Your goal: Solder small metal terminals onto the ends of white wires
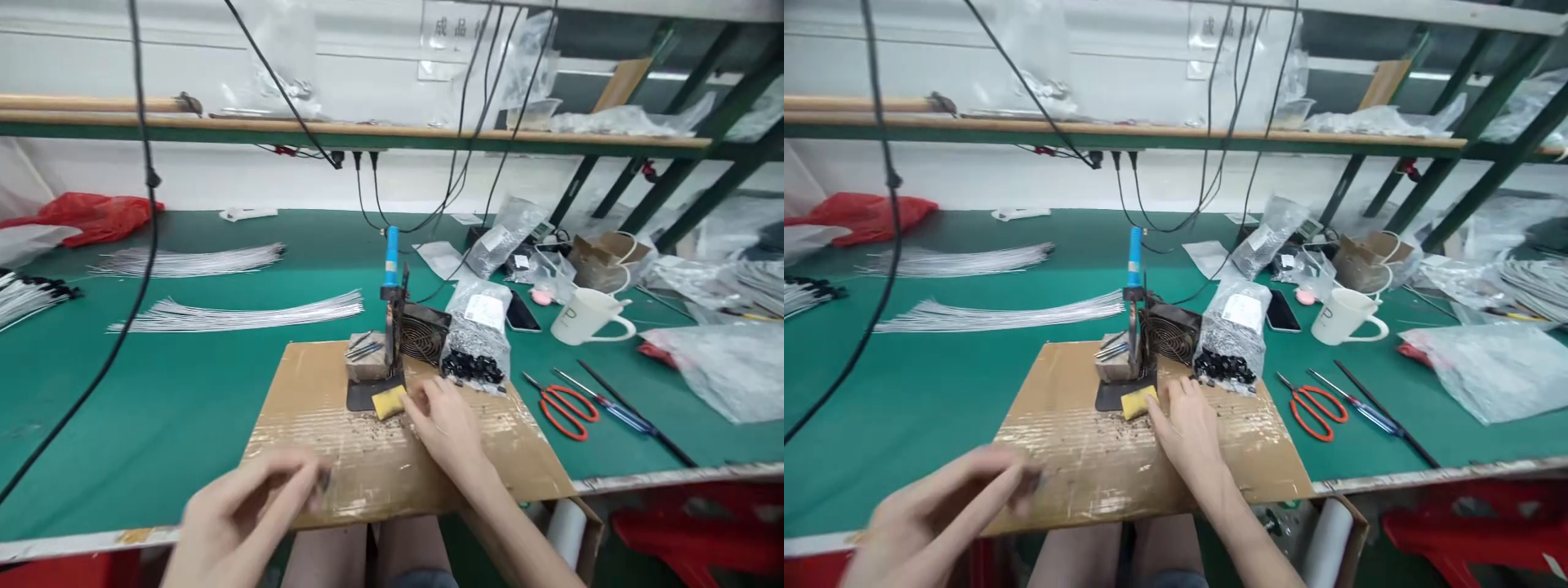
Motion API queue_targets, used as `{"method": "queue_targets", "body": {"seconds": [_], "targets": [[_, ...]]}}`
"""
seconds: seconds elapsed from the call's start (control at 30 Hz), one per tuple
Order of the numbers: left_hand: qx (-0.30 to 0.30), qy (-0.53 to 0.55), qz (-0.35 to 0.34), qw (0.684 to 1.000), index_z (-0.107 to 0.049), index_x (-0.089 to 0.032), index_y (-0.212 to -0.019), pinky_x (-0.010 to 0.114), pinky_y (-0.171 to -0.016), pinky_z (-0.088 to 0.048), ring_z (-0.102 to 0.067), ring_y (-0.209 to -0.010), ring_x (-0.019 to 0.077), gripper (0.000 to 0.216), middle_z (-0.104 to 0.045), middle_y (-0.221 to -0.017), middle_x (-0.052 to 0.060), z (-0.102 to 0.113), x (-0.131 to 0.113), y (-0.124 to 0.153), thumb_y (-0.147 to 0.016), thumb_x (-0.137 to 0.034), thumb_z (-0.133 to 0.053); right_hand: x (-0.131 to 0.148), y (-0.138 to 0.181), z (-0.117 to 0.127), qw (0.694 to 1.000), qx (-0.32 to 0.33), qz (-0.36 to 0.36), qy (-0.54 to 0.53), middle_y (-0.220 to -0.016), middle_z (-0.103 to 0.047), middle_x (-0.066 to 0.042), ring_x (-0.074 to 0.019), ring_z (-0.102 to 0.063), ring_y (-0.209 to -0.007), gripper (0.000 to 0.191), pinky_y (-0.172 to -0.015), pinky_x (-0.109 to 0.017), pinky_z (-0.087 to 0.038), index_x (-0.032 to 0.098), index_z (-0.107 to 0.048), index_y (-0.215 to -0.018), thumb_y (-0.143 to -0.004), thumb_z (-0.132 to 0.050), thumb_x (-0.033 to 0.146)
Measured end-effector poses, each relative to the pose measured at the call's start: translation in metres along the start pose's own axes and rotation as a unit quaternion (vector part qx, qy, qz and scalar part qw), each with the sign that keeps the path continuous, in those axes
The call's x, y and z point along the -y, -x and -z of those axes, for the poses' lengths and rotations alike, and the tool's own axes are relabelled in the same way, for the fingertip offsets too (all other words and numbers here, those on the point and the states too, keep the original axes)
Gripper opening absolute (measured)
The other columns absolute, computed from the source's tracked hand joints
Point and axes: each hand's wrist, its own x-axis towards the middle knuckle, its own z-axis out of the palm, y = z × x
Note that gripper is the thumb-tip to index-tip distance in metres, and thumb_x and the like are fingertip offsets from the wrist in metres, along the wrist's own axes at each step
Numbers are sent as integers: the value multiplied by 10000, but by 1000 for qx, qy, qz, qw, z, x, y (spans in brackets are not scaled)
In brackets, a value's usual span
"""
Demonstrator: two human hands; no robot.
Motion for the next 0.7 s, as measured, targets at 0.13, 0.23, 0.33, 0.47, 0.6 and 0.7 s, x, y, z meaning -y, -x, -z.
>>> {"method": "queue_targets", "body": {"seconds": [0.13, 0.23, 0.33, 0.47, 0.6, 0.7], "targets": [[117, -11, 34, 992, -768, -219, -948, 319, -639, -604, -731, -668, 236, 357, -766, -735, 51, -62, 40, -2, -890, -546, -638, -8, -17, -11, 999, 34, 7, 39, -907, -667, -91, -335, -603, -1000, 99, -885, -436, -468, 213, -653, -799, -774, -717, 142], [143, -39, 52, 988, -709, -194, -1085, 346, -646, -574, -718, -665, 242, 391, -738, -723, 39, -85, 55, -24, -901, -528, -626, -14, -15, -14, 998, 62, -10, 23, -897, -689, -59, -272, -644, -928, 112, -847, -389, -501, 210, -639, -820, -824, -647, 99], [164, -60, 64, 982, -645, -197, -1197, 351, -638, -547, -705, -659, 239, 421, -703, -719, 9, -94, 51, -40, -929, -520, -609, -17, -15, -9, 996, 76, -47, 4, -874, -704, -36, -219, -676, -796, 41, -733, -341, -544, 200, -642, -908, -902, -626, 163], [171, -90, 66, 979, -648, -224, -1204, 353, -616, -499, -629, -596, 213, 384, -622, -730, -25, -104, 48, -45, -920, -483, -648, -16, -23, -6, 995, 74, -54, 38, -944, -677, -78, -301, -633, -919, 165, -820, -449, -519, 174, -685, -994, -852, -741, 235], [157, -105, 48, 981, -660, -271, -1171, 355, -662, -504, -601, -650, 187, 280, -562, -898, -9, -115, 56, -37, -911, -372, -639, -11, -26, -8, 993, 96, -44, 46, -989, -674, -77, -306, -602, -1008, 138, -893, -454, -488, 190, -686, -924, -806, -744, 148], [144, -99, 2, 985, -620, -281, -1120, 316, -661, -527, -627, -716, 165, 183, -552, -1013, 9, -118, 59, -31, -942, -284, -579, -8, -20, -7, 992, 104, -74, 22, -963, -688, -37, -251, -640, -930, 115, -847, -402, -508, 218, -651, -944, -859, -698, 156]]}}
